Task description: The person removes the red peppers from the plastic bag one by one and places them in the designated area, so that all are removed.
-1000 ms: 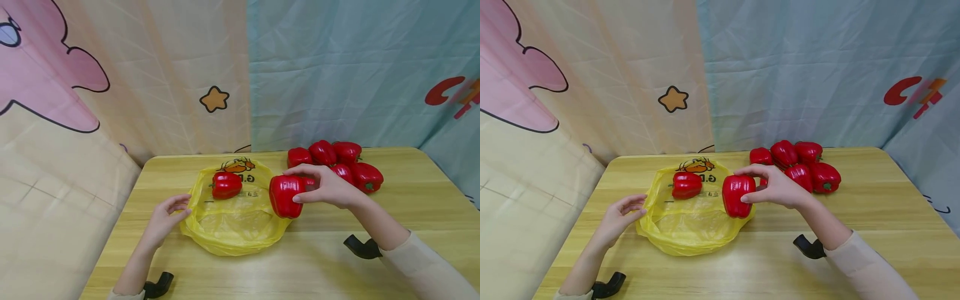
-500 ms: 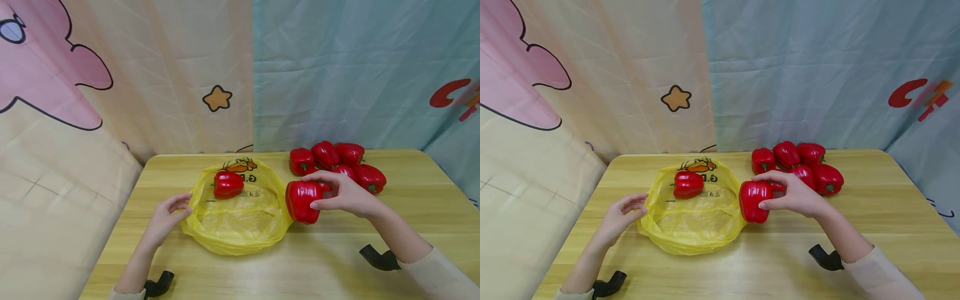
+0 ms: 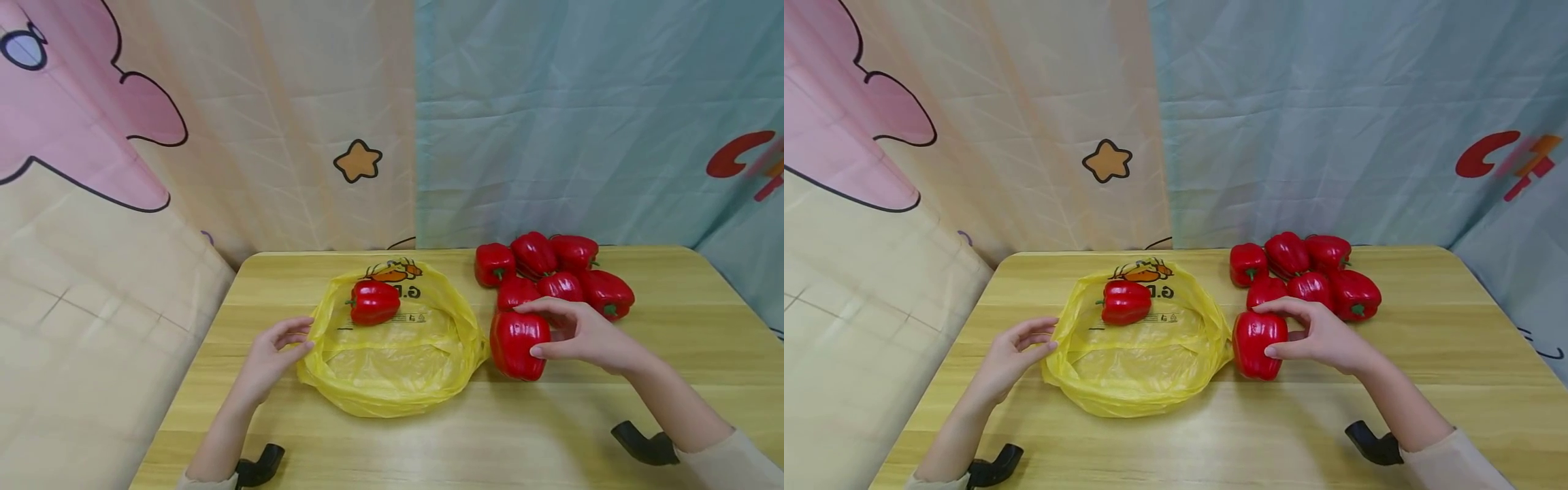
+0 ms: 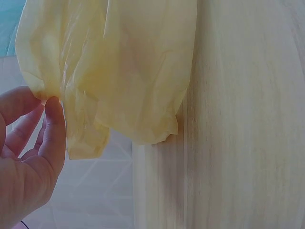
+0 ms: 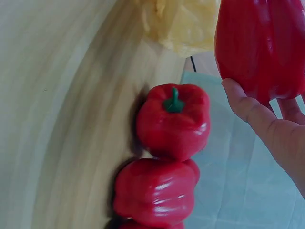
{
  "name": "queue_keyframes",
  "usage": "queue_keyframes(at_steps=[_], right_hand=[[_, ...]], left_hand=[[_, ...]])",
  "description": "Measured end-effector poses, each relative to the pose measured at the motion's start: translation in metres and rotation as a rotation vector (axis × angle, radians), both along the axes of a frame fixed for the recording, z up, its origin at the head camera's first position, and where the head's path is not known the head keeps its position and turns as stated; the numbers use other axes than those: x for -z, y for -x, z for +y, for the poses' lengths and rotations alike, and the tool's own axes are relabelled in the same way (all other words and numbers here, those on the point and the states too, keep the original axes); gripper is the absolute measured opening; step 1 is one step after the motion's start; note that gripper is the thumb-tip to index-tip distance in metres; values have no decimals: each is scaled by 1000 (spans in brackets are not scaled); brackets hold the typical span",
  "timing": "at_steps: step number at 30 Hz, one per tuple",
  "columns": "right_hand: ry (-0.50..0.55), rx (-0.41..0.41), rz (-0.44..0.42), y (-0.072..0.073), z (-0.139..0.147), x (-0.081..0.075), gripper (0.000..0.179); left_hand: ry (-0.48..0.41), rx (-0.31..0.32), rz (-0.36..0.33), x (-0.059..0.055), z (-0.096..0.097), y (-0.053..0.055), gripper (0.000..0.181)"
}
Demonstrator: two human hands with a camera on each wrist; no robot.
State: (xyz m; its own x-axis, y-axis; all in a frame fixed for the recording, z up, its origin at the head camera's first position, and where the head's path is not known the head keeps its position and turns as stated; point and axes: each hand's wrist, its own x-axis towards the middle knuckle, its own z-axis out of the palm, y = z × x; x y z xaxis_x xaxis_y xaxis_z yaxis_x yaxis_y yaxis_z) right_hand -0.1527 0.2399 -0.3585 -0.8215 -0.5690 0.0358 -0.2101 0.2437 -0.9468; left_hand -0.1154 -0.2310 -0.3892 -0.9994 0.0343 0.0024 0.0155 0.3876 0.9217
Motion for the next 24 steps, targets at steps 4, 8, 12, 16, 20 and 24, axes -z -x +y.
queue_keyframes(at_steps=[4,8,12,16,20,24], right_hand=[[-33,22,-10,-2,7,7,50],[-54,39,-24,-5,14,15,51],[-76,72,-31,-8,20,25,52],[-73,91,-52,-10,23,34,52],[-74,90,-51,-11,25,40,50],[-106,101,-18,-9,26,44,48]], left_hand=[[0,-1,-6,1,0,0,40],[5,0,-6,1,1,1,40],[10,19,0,0,1,3,40],[3,28,3,-2,1,5,40],[-5,27,-5,-2,1,5,40],[5,17,-3,0,1,3,40]])
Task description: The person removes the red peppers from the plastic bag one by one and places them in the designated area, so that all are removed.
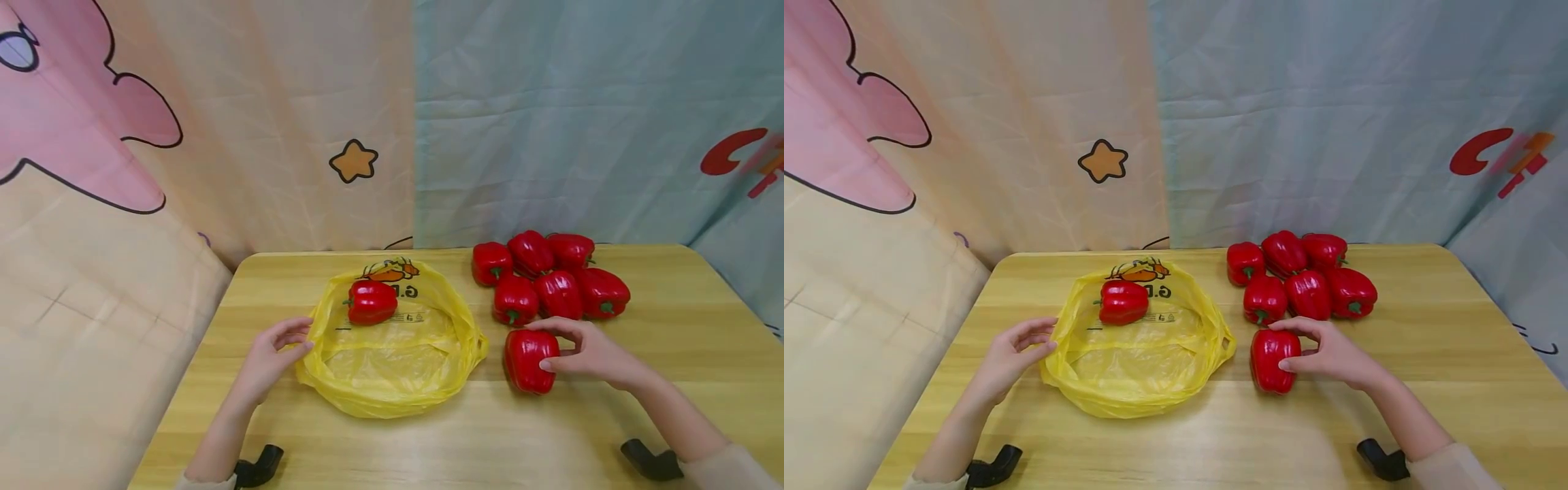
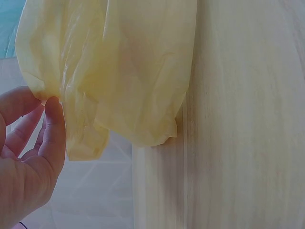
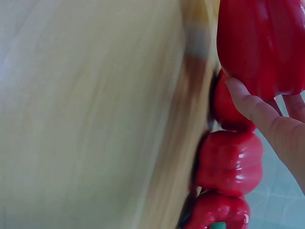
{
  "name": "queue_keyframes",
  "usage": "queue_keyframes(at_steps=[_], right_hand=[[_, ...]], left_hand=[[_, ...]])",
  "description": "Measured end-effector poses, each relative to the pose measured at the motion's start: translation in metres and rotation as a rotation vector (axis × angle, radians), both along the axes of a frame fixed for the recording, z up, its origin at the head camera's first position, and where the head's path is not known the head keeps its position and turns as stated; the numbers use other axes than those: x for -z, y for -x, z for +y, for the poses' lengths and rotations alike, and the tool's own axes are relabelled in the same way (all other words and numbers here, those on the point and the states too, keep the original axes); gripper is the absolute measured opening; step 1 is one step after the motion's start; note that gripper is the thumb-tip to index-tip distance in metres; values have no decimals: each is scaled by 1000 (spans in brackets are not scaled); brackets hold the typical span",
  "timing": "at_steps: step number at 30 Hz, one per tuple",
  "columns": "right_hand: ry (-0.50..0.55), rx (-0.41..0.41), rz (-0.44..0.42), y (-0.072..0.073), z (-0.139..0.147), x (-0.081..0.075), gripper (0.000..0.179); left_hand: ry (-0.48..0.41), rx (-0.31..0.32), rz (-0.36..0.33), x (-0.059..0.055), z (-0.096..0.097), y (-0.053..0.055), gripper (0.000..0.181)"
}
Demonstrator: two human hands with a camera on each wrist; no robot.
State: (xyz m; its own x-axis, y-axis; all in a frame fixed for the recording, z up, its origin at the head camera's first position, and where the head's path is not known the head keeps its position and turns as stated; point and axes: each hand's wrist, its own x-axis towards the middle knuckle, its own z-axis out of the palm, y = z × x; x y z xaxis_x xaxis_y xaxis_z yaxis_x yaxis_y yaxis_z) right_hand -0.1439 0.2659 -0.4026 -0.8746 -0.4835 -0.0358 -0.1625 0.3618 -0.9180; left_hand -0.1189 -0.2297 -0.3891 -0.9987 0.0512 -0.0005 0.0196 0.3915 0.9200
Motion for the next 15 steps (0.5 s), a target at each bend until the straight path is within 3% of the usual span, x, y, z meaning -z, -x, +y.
queue_keyframes(at_steps=[15], right_hand=[[-52,36,-22,5,0,8,50]], left_hand=[[-3,-20,-11,-2,-1,-3,39]])
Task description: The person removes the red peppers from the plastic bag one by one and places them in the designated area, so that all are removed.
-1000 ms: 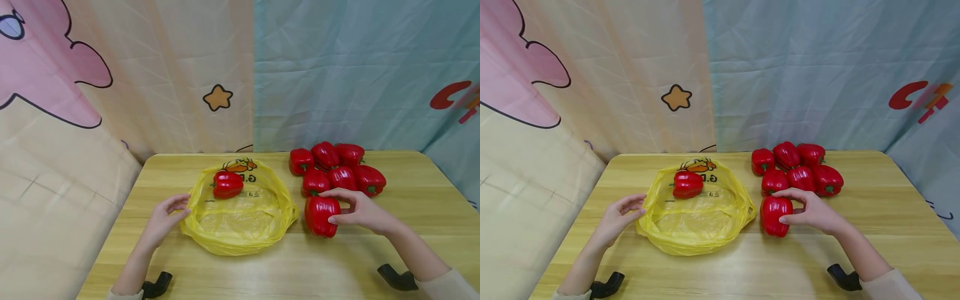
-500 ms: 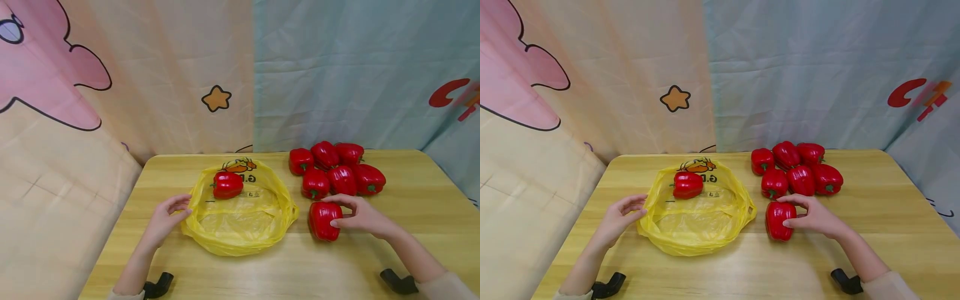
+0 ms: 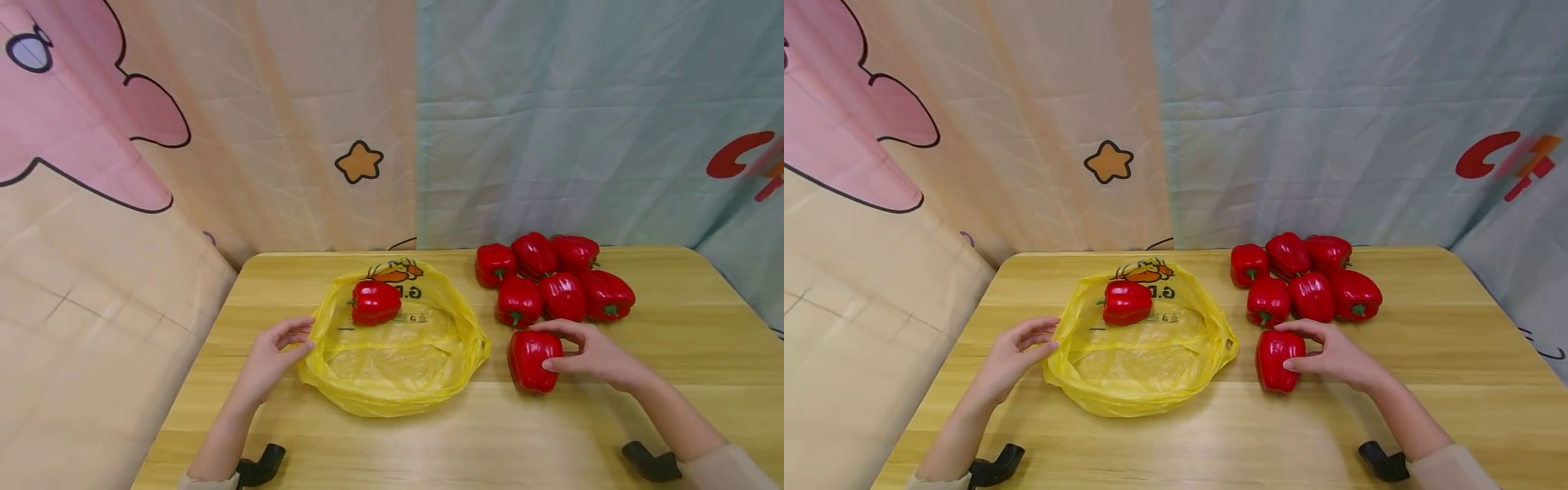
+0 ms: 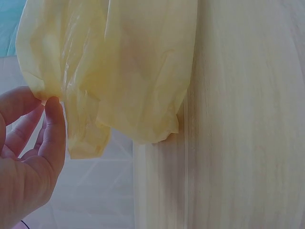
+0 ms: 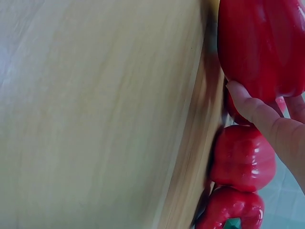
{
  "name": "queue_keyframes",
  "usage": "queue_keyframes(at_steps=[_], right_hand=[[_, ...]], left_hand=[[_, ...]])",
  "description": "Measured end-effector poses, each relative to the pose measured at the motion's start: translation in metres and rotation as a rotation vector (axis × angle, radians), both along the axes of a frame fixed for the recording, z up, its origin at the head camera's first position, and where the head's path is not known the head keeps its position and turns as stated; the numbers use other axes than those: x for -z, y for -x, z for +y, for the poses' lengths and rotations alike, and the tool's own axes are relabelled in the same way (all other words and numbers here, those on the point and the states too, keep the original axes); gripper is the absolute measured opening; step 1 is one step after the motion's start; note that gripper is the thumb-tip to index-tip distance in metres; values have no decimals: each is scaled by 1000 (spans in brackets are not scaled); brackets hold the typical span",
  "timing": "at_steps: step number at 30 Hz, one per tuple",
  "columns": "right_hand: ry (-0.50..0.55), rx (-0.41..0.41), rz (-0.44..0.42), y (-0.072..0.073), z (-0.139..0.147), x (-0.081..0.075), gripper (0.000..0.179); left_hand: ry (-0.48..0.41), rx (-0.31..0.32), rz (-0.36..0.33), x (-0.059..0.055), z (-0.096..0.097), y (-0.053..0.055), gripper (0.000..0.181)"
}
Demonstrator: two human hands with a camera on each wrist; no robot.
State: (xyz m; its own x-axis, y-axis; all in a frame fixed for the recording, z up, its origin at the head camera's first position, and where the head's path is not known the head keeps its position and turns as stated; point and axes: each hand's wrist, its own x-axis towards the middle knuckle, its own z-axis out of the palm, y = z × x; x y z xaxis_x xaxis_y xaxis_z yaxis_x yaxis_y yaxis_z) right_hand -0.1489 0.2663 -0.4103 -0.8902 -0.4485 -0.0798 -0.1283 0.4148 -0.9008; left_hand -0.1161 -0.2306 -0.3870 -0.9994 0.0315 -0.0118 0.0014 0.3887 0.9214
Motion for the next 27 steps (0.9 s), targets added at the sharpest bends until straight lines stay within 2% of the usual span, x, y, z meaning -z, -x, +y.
queue_keyframes(at_steps=[16,27], right_hand=[[-3,25,19,4,2,7,49],[-1,11,43,9,1,7,50]], left_hand=[[7,7,5,2,-1,0,40],[-2,8,9,2,0,1,40]])
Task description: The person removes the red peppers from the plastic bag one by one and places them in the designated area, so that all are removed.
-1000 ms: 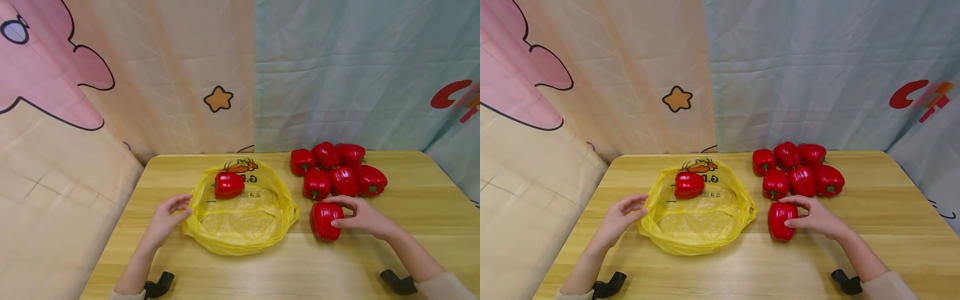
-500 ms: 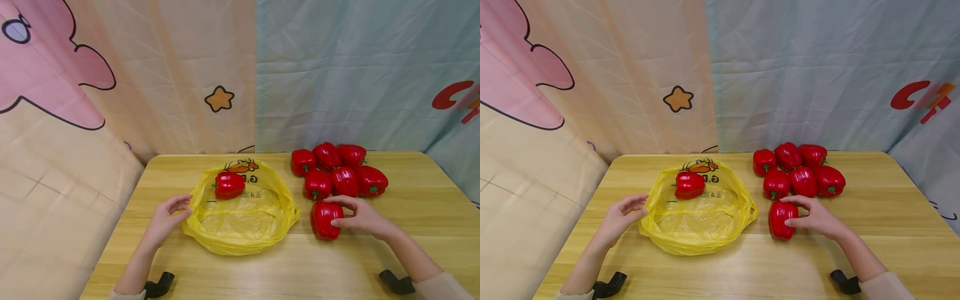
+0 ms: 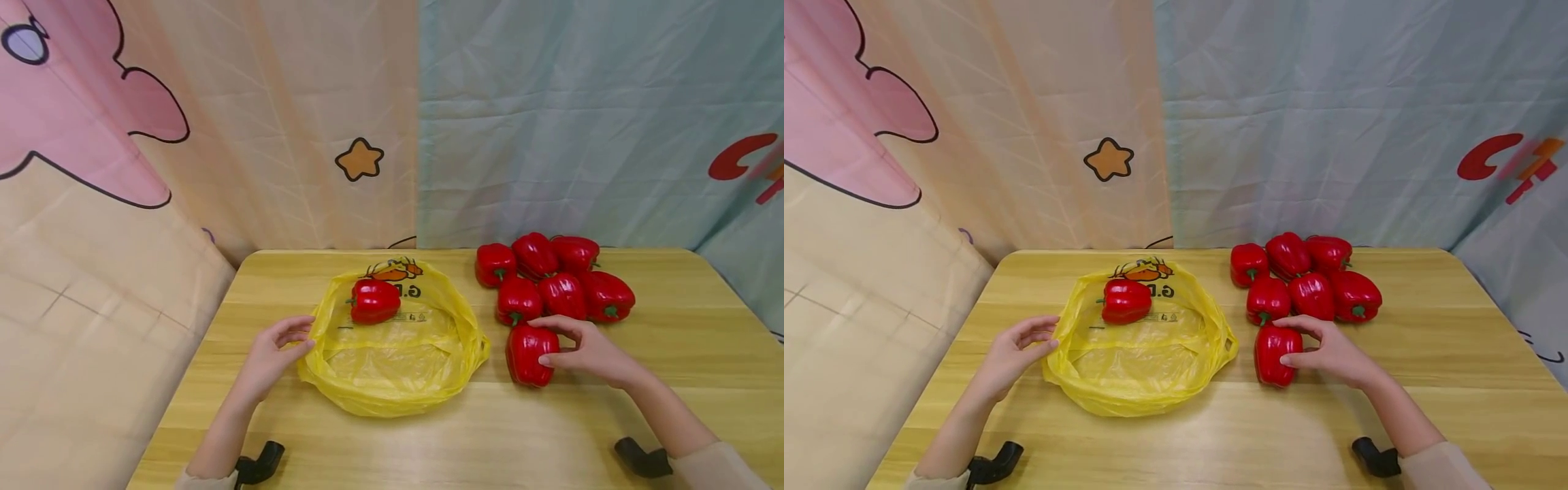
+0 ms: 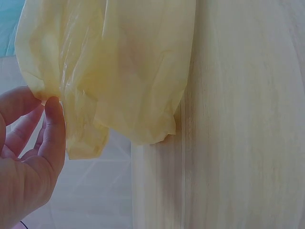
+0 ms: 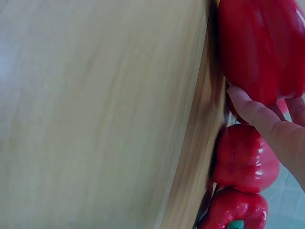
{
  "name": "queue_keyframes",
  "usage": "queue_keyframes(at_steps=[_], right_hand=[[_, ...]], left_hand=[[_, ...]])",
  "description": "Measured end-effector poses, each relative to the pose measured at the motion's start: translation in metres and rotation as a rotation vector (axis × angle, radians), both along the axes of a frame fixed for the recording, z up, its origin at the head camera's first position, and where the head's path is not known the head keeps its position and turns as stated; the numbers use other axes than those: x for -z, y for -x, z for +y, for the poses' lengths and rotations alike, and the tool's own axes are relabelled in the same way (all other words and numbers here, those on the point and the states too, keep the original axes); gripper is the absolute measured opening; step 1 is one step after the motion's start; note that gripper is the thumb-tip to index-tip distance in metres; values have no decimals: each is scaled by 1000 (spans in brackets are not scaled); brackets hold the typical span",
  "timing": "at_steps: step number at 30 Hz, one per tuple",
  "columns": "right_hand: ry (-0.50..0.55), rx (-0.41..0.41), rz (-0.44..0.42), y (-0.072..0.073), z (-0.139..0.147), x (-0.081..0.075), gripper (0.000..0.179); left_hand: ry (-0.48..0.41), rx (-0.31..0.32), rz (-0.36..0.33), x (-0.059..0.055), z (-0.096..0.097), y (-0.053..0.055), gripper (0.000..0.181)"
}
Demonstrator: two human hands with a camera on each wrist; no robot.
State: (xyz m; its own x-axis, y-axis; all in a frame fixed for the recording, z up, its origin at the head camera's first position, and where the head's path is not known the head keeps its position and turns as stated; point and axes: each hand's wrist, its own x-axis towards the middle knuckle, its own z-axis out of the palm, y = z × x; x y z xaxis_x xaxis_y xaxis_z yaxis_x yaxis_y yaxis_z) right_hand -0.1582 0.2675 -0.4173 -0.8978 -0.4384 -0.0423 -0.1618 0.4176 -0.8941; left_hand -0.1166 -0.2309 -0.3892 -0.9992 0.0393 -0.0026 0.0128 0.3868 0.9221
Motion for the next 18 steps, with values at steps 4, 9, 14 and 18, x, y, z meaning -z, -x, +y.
queue_keyframes(at_steps=[4,9,14,18], right_hand=[[5,-16,12,0,0,-1,49],[25,-31,15,2,0,0,48],[30,-32,35,2,3,-1,48],[15,-19,38,1,6,-6,48]], left_hand=[[-4,-1,-3,0,0,0,40],[7,-3,-13,1,-2,0,41],[18,0,-3,3,-2,1,41],[12,-1,-6,3,-1,2,40]])
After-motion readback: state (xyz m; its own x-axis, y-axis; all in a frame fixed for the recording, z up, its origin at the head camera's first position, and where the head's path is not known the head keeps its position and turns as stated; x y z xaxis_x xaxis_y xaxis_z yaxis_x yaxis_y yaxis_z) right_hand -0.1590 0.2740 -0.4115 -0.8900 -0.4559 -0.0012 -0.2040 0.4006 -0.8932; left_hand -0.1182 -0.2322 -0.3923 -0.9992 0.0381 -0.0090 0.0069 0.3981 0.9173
